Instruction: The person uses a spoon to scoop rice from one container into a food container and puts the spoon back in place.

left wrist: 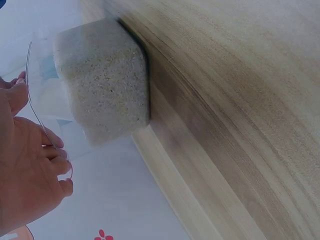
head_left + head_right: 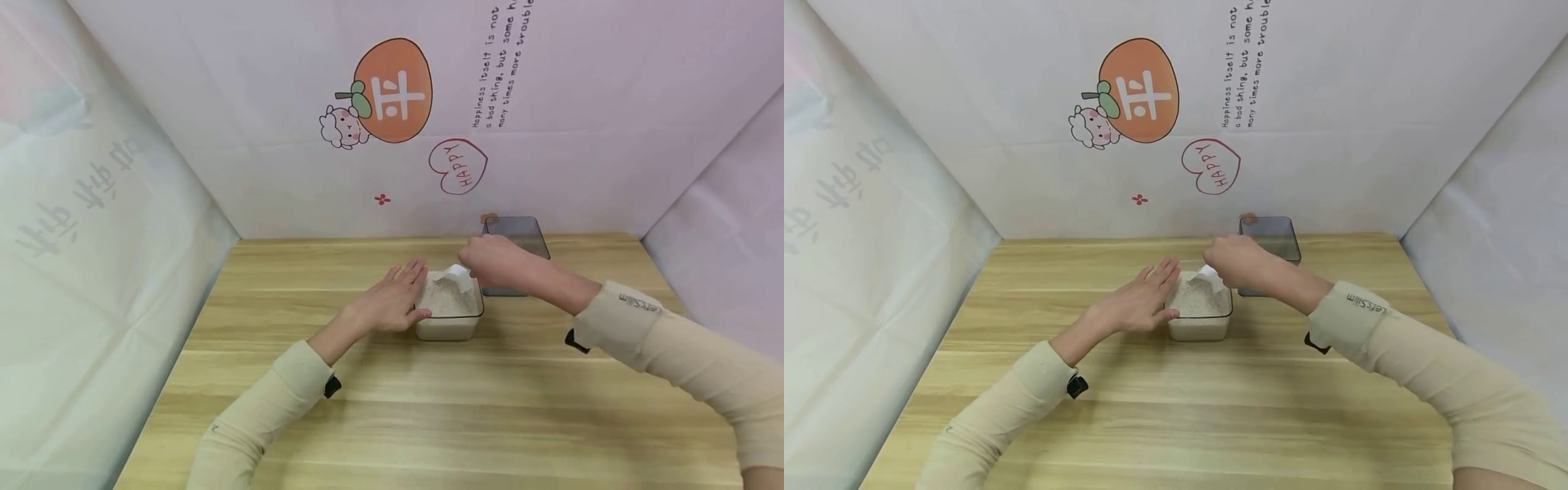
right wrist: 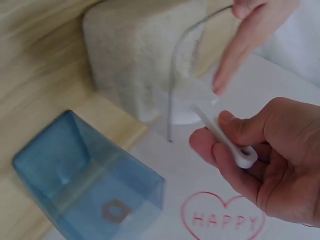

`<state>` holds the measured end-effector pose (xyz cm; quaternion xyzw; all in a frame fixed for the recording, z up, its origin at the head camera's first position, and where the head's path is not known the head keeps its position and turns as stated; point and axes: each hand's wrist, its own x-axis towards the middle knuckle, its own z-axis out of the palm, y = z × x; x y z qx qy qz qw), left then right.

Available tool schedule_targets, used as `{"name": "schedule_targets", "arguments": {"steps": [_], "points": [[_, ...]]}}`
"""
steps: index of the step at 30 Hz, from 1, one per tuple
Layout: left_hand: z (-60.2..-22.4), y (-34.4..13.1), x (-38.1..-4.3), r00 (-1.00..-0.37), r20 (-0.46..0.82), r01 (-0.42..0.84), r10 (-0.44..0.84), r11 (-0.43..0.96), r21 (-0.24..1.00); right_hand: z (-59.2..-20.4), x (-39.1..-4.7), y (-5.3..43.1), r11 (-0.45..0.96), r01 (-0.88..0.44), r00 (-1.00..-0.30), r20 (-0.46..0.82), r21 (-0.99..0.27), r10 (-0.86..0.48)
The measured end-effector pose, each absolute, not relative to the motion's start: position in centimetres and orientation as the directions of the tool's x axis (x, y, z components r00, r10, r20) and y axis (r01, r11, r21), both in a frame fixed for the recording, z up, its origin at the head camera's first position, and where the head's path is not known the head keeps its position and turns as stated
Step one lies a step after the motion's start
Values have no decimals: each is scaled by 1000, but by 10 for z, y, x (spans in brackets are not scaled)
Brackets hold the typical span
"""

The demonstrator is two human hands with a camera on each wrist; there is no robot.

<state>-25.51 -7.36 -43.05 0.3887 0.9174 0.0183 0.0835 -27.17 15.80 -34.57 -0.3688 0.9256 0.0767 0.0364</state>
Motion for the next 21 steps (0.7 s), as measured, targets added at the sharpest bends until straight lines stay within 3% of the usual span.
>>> {"name": "schedule_targets", "arguments": {"steps": [3, 10, 21], "points": [[-429, -73, -256, -686, -138, 708, 714, 699, 102, -350, -274, 160, 734, -678, -733, -121, 42, -670], [-428, -71, -255, -686, -151, 703, 712, 702, 114, -358, -281, 174, 752, -602, -742, -160, -270, -651], [-427, -71, -254, -691, -169, 701, 702, 709, 81, -368, -286, 181, 765, -364, -738, -337, -532, -585]]}}
